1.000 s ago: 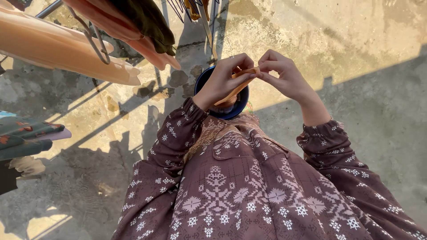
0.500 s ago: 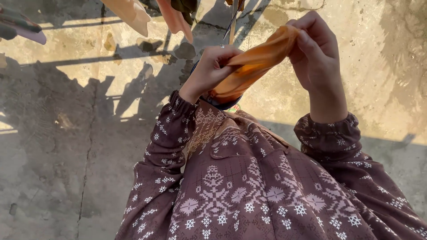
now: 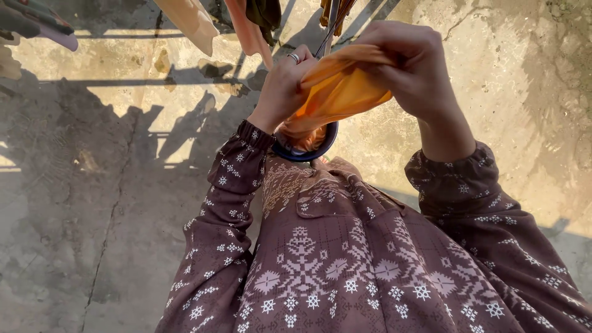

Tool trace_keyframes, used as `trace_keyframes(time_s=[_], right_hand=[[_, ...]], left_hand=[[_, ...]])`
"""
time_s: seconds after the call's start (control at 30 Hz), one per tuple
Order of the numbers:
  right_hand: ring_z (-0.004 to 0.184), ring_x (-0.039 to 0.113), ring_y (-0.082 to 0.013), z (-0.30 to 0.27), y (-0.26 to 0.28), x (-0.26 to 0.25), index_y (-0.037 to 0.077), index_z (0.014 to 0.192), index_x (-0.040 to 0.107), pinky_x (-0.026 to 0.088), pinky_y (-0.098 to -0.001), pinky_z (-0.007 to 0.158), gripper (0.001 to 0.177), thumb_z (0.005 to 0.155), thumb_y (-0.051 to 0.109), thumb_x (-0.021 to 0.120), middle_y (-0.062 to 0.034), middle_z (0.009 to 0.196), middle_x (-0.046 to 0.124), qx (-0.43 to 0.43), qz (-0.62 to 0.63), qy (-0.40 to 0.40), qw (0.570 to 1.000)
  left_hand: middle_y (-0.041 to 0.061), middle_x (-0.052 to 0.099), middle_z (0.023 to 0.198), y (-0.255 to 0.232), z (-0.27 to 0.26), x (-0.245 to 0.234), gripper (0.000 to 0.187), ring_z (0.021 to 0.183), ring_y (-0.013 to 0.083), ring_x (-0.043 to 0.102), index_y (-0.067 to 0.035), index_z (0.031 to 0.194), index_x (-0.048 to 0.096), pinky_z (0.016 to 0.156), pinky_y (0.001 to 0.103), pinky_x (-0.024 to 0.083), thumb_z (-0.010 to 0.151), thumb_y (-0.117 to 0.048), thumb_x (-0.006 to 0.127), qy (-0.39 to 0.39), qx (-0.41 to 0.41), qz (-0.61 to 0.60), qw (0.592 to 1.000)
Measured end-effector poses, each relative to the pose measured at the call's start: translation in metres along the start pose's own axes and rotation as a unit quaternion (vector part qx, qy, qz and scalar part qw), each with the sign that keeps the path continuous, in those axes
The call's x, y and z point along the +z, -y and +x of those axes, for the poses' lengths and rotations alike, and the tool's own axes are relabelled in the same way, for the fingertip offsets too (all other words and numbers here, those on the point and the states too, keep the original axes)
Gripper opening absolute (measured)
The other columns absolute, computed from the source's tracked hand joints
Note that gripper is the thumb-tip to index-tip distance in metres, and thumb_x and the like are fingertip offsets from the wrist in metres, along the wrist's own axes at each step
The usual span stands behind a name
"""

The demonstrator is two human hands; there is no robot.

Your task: Taking wet laundry from a bucket and hanging it on a metal rack using hangers.

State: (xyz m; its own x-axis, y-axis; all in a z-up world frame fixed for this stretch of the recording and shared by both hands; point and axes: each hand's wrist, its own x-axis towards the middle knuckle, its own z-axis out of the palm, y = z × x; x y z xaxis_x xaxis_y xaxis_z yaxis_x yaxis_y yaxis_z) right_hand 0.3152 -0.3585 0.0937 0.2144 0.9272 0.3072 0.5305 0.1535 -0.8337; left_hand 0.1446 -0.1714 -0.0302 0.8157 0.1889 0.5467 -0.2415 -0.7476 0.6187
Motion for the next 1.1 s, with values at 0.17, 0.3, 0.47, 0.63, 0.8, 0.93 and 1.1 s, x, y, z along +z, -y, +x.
trace_keyframes(time_s=[0.17, 0.3, 0.47, 0.63, 0.8, 0.93, 1.1], right_hand=[[0.092, 0.070, -0.0141, -0.032, 0.020, -0.053, 0.005, 0.113, 0.065, 0.059, -0.0282, 0.085, 0.013, 0.103, 0.011, 0.063, -0.0070, 0.107, 0.070, -0.068, 0.355, -0.340, 0.868], [0.109, 0.065, -0.0137, -0.012, 0.016, -0.057, 0.001, 0.132, 0.056, 0.052, -0.0274, 0.099, 0.027, 0.108, 0.011, 0.064, -0.0087, 0.122, 0.065, 0.020, 0.168, -0.079, 0.982], [0.106, 0.063, -0.0237, 0.012, -0.050, 0.041, -0.005, 0.139, 0.054, 0.051, -0.0359, 0.086, 0.062, 0.091, 0.021, 0.084, -0.0170, 0.115, 0.067, -0.029, -0.108, 0.144, 0.983], [0.081, 0.060, -0.0129, 0.003, -0.081, 0.008, 0.000, 0.116, 0.070, 0.049, -0.0289, 0.075, 0.019, 0.108, 0.016, 0.071, -0.0061, 0.091, 0.065, 0.094, -0.052, 0.097, 0.989], [0.092, 0.062, -0.0039, 0.004, -0.050, -0.037, 0.001, 0.121, 0.065, 0.051, -0.0189, 0.081, 0.014, 0.114, 0.012, 0.064, 0.0028, 0.105, 0.067, 0.072, 0.203, -0.007, 0.977], [0.091, 0.062, -0.0027, 0.001, -0.050, -0.040, 0.003, 0.126, 0.062, 0.052, -0.0180, 0.080, 0.013, 0.118, 0.013, 0.059, 0.0039, 0.108, 0.065, 0.091, 0.206, -0.002, 0.974], [0.084, 0.053, -0.0024, 0.001, -0.055, -0.029, -0.001, 0.119, 0.063, 0.045, -0.0192, 0.074, 0.014, 0.119, 0.013, 0.060, 0.0045, 0.096, 0.058, 0.085, 0.110, 0.059, 0.989]], left_hand=[[0.009, 0.060, 0.098, 0.069, -0.072, 0.017, 0.016, 0.074, 0.0234, 0.066, -0.006, 0.102, 0.069, 0.067, 0.039, 0.052, 0.087, -0.001, 0.070, 0.006, -0.248, 0.016, 0.969], [0.006, 0.074, 0.082, 0.035, -0.032, -0.003, 0.010, 0.075, 0.0138, 0.072, -0.003, 0.098, 0.073, 0.067, 0.030, 0.055, 0.087, -0.004, 0.074, -0.071, -0.243, -0.089, 0.963], [0.018, 0.066, 0.076, -0.039, 0.042, -0.027, 0.018, 0.068, 0.0277, 0.066, 0.004, 0.095, 0.066, 0.061, 0.038, 0.049, 0.083, -0.007, 0.073, 0.053, -0.098, -0.036, 0.993], [0.014, 0.067, 0.077, -0.015, 0.010, -0.068, 0.022, 0.068, 0.0310, 0.065, -0.002, 0.102, 0.070, 0.059, 0.042, 0.047, 0.082, -0.011, 0.074, 0.092, -0.082, 0.063, 0.990], [0.007, 0.067, 0.073, 0.042, -0.066, -0.082, 0.014, 0.066, 0.0259, 0.065, -0.010, 0.096, 0.076, 0.061, 0.042, 0.049, 0.094, -0.024, 0.077, 0.157, -0.228, 0.177, 0.945], [0.002, 0.070, 0.085, 0.046, -0.087, -0.085, 0.021, 0.072, 0.0194, 0.065, -0.010, 0.105, 0.071, 0.056, 0.035, 0.050, 0.101, -0.030, 0.066, 0.074, -0.332, -0.023, 0.940], [-0.003, 0.066, 0.097, 0.053, -0.088, -0.108, 0.014, 0.065, 0.0164, 0.073, -0.015, 0.109, 0.045, 0.053, 0.028, 0.059, 0.106, -0.024, 0.035, -0.121, -0.459, -0.311, 0.823]])
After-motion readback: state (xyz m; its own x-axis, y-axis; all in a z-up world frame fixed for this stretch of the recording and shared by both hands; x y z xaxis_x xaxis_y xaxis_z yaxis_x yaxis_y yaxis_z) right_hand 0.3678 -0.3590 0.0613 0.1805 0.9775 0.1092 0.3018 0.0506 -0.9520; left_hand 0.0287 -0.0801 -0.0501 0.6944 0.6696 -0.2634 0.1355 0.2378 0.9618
